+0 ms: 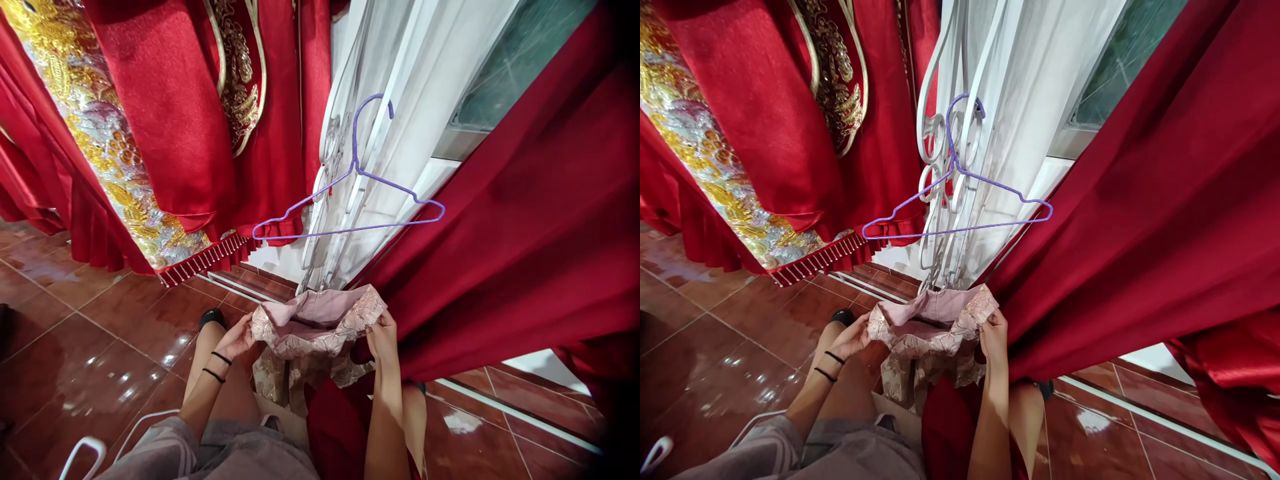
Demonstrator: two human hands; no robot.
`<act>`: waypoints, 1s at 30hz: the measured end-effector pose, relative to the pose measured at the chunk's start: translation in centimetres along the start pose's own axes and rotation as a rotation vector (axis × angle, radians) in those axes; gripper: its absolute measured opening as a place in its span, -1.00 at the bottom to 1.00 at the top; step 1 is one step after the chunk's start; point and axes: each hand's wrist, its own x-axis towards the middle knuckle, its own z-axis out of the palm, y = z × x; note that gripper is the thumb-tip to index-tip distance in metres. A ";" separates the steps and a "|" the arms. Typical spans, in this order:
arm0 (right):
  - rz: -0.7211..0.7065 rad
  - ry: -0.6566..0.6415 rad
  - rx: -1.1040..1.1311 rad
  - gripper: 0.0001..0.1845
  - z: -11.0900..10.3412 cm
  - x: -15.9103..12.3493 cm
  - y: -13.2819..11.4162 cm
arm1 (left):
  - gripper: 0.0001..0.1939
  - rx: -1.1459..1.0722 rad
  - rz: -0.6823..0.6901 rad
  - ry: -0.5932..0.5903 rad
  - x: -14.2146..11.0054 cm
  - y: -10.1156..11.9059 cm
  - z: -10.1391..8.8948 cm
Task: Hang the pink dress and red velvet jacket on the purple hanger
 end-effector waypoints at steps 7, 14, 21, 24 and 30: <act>-0.198 0.024 -0.271 -0.85 -0.5 0.5 -2.3 | -0.41 -0.060 0.032 -0.336 -3.4 1.7 2.2; -0.412 -0.004 -0.488 -0.83 2.0 0.9 -7.0 | -0.69 -0.078 0.562 -0.293 -2.7 10.3 4.2; -0.443 -0.121 -0.367 -0.75 5.4 0.8 -9.1 | -0.52 -0.105 0.861 -0.337 -2.6 17.3 7.3; -0.488 -0.066 -0.365 -0.76 5.6 0.8 -9.6 | -0.41 0.014 0.946 -0.337 -3.8 18.7 9.7; -0.424 -0.042 -0.320 -0.81 2.7 1.7 -9.3 | -0.52 0.110 0.922 -0.290 -4.5 18.5 12.3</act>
